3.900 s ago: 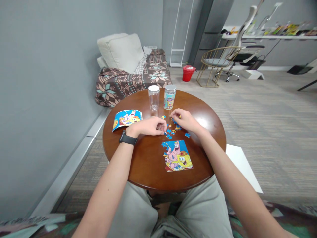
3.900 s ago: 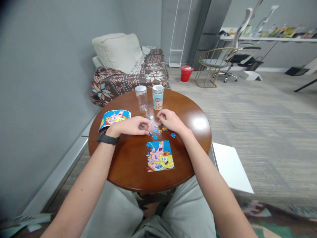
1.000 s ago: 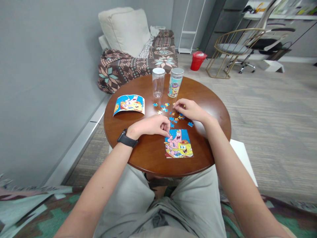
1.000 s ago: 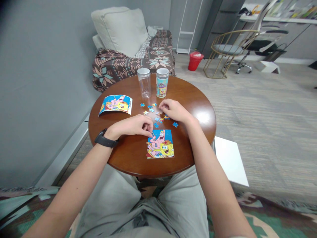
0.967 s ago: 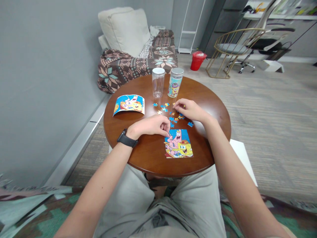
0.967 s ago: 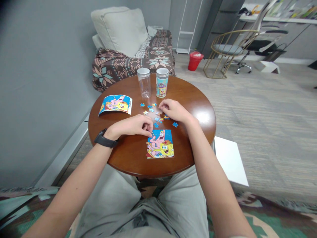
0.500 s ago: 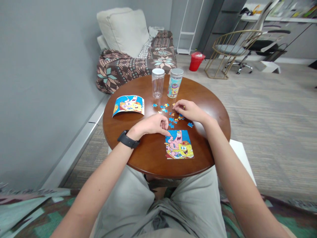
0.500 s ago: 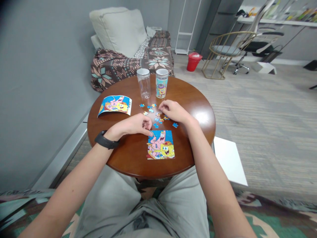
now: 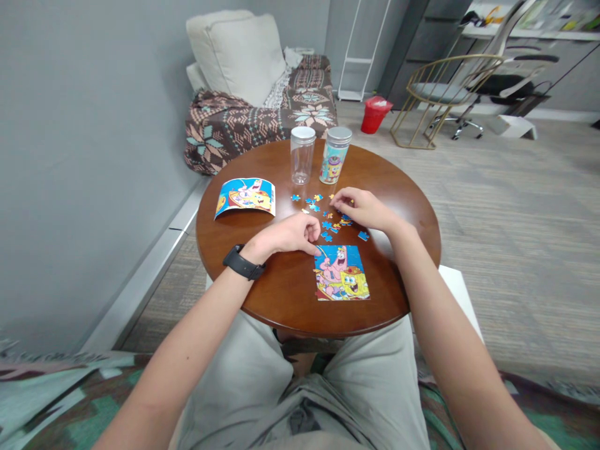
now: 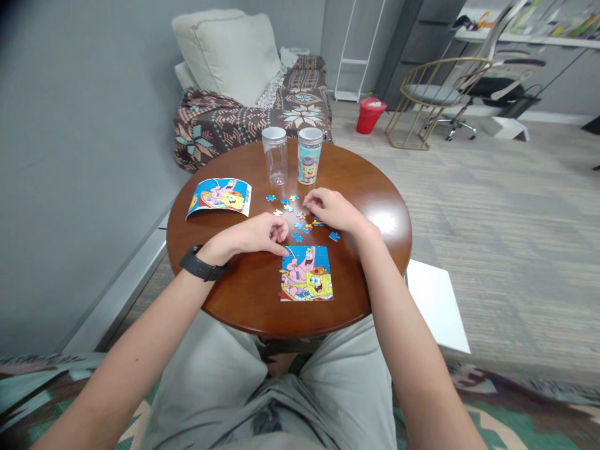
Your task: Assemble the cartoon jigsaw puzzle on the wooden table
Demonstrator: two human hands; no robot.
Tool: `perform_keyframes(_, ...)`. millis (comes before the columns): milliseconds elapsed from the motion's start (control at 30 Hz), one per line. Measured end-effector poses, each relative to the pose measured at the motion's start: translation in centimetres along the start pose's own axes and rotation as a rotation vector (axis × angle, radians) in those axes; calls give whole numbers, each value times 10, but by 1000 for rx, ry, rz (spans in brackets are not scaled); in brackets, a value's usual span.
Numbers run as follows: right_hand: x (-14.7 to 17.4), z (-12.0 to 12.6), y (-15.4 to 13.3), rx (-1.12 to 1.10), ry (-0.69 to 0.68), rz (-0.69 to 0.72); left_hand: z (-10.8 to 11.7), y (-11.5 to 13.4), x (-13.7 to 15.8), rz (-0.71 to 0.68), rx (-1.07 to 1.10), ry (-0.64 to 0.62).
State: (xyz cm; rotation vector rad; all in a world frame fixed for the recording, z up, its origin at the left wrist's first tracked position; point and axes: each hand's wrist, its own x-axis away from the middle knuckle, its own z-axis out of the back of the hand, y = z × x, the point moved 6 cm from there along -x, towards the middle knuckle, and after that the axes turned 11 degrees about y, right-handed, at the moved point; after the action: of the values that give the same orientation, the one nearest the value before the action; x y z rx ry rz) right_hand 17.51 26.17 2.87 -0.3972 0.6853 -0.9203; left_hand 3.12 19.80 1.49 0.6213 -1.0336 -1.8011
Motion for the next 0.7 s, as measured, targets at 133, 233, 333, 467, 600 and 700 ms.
perform_keyframes(133,0,0,0,0,-2,3,1,1,1,2,4,14)
perform_keyframes(233,0,0,1,1,-4,-2,2,0,2,10,-8,22)
perform_keyframes(333,0,0,1,7,-8,-1,2,-1,1,9,-41,15)
perform_keyframes(467,0,-1,4,-8,-13,-7,1,2,2,-28,-119,7)
perform_keyframes(600,-1,-1,8,-16,11,-1,1,25,19,-177,-303,39)
perform_keyframes(700,-2,-2,9,-9,25,4,-8,46,46,-325,-526,84)
